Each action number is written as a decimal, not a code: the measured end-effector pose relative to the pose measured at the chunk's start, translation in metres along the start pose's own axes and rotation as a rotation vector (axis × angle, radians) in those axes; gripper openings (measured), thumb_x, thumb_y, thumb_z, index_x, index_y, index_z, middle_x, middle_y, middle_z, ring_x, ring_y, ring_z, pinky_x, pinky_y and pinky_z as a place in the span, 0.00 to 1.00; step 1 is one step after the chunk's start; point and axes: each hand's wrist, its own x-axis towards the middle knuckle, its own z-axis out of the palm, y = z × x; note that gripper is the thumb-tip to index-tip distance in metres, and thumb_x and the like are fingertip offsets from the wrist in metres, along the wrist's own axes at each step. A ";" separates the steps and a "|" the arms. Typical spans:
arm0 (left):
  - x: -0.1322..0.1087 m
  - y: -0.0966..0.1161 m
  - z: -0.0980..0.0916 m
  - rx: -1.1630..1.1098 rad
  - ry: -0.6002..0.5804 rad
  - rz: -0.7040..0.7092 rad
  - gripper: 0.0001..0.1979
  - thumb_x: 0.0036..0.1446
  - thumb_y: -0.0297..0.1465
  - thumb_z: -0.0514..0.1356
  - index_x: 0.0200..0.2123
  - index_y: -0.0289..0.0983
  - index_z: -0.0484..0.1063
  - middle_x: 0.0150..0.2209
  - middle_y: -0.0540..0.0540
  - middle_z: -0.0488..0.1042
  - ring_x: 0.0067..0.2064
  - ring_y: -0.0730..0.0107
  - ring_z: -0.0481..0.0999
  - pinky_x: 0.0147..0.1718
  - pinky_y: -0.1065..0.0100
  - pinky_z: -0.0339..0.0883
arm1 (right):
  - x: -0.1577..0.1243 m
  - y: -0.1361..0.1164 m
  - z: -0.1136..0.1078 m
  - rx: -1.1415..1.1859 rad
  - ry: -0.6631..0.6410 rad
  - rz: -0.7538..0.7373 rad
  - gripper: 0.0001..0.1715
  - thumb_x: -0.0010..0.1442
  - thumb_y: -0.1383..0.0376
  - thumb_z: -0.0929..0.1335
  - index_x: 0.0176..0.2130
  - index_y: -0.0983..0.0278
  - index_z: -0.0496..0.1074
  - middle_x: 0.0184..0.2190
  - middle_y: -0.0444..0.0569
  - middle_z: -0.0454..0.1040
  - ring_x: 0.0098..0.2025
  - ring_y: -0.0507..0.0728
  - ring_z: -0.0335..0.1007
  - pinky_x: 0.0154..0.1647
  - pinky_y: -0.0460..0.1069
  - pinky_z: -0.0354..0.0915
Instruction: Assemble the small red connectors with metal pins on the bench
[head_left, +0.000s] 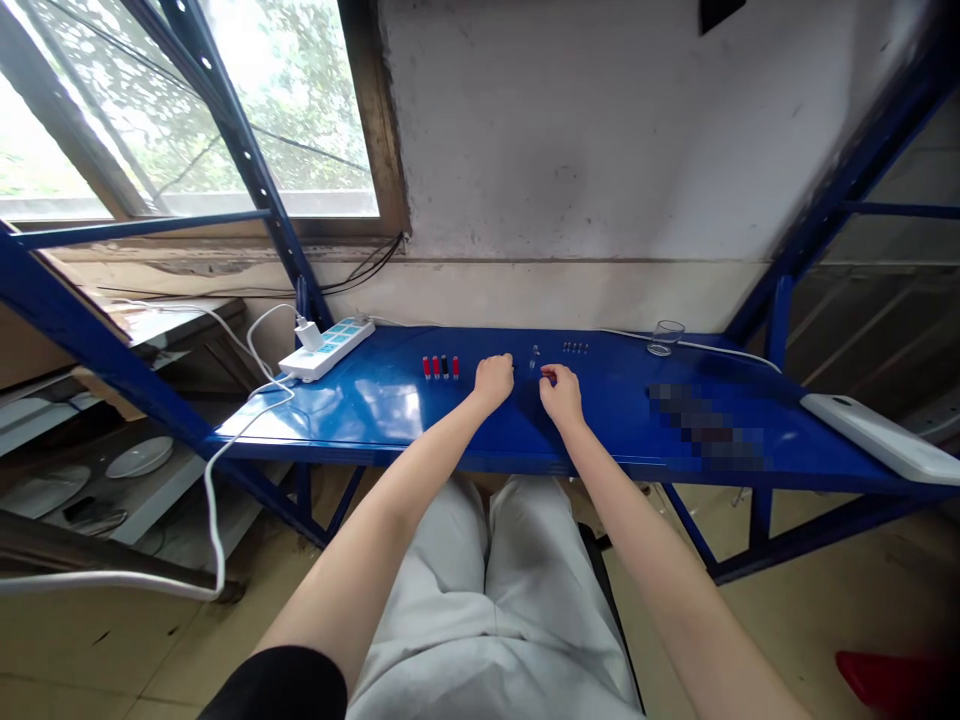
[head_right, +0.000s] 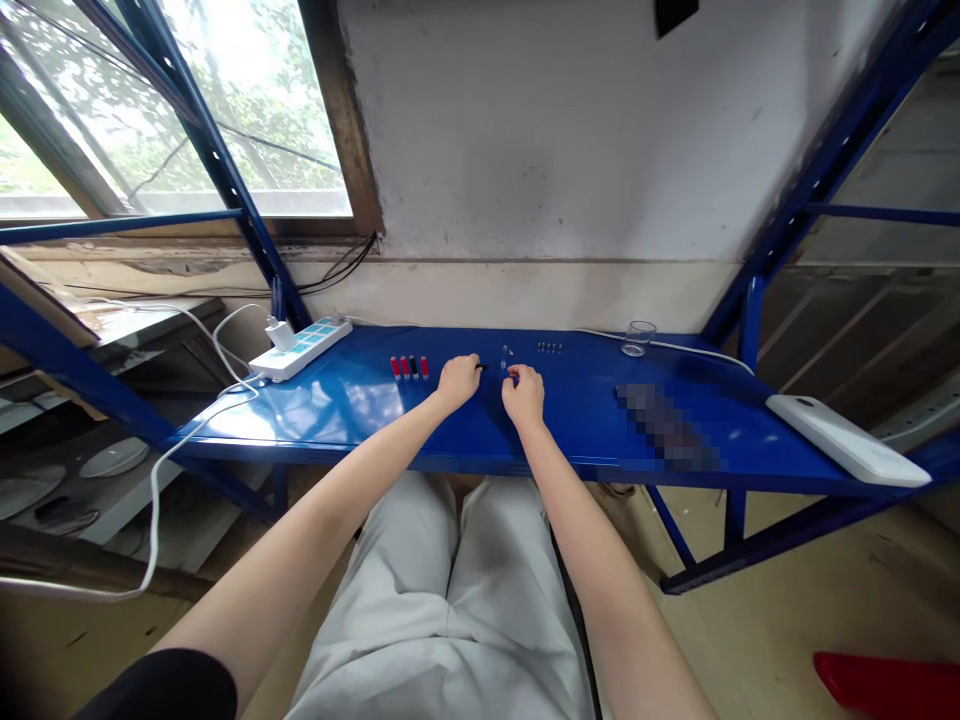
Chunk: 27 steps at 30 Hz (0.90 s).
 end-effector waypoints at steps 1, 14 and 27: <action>-0.006 -0.003 -0.002 -0.060 0.006 -0.018 0.11 0.59 0.29 0.48 0.39 0.35 0.69 0.37 0.40 0.74 0.40 0.61 0.74 0.37 0.64 0.64 | 0.002 0.002 0.002 -0.042 -0.036 -0.006 0.14 0.52 0.68 0.61 0.39 0.64 0.69 0.43 0.55 0.70 0.49 0.64 0.61 0.50 0.59 0.58; -0.055 -0.030 0.003 -0.926 0.313 -0.284 0.08 0.50 0.31 0.60 0.34 0.34 0.72 0.31 0.44 0.75 0.34 0.70 0.75 0.34 0.69 0.68 | 0.036 -0.004 0.029 -0.435 -0.522 0.219 0.32 0.59 0.54 0.58 0.61 0.57 0.54 0.65 0.51 0.44 0.66 0.65 0.30 0.61 0.64 0.33; -0.059 -0.031 0.004 -0.950 0.338 -0.234 0.08 0.49 0.32 0.60 0.34 0.35 0.74 0.30 0.45 0.75 0.31 0.71 0.73 0.32 0.70 0.67 | 0.031 -0.008 0.034 -0.305 -0.285 0.110 0.28 0.59 0.58 0.57 0.57 0.65 0.60 0.57 0.57 0.60 0.60 0.66 0.49 0.58 0.63 0.47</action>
